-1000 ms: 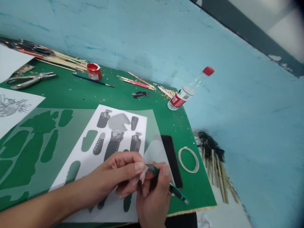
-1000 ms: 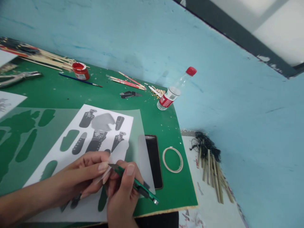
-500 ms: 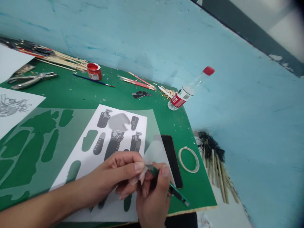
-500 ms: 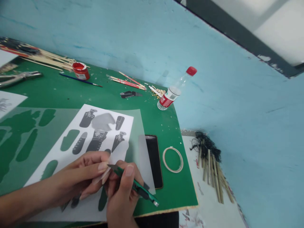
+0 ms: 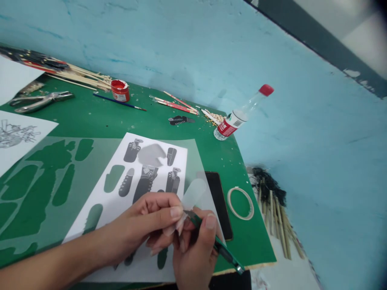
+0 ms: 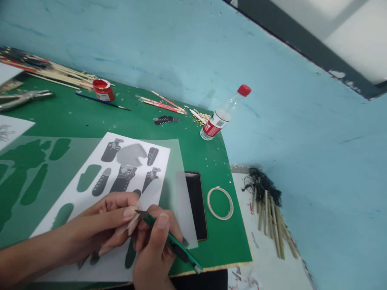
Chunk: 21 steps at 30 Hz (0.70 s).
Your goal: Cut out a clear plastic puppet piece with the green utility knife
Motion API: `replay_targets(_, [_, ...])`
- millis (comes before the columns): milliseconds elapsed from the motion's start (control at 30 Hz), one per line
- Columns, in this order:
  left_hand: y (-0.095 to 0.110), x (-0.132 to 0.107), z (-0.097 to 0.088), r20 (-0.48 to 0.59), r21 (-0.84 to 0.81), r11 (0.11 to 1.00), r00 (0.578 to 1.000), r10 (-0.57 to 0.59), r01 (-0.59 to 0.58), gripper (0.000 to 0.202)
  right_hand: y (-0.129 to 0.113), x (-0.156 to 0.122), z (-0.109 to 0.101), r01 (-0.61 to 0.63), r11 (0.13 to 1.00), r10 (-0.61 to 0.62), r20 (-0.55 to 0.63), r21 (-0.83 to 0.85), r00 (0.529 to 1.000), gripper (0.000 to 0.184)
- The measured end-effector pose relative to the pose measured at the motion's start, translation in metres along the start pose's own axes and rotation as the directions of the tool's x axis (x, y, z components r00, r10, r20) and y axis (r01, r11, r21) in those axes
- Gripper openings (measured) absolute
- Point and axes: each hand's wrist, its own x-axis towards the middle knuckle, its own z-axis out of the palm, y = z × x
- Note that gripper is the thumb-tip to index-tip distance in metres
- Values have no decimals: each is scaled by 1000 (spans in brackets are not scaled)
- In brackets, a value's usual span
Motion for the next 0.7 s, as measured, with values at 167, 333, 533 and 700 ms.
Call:
replay_targets(167, [0, 0, -1, 11, -19, 1000, 1000, 0, 0, 49, 0, -1, -1, 20, 1000, -20, 7, -8, 1000, 68])
replay_targets(333, [0, 0, -1, 12, -40, 999, 1000, 7, -6, 48, 0, -2, -1, 20, 1000, -20, 20, -9, 1000, 68])
replay_targets(533, [-1, -1, 0, -14, -6, 1000, 1000, -13, 12, 52, -2, -1, 1, 8, 1000, -8, 19, -5, 1000, 68])
replay_targets(700, [0, -2, 0, -10, -3, 1000, 1000, -11, 11, 51, -2, -2, 1, 21, 1000, -20, 21, -11, 1000, 69])
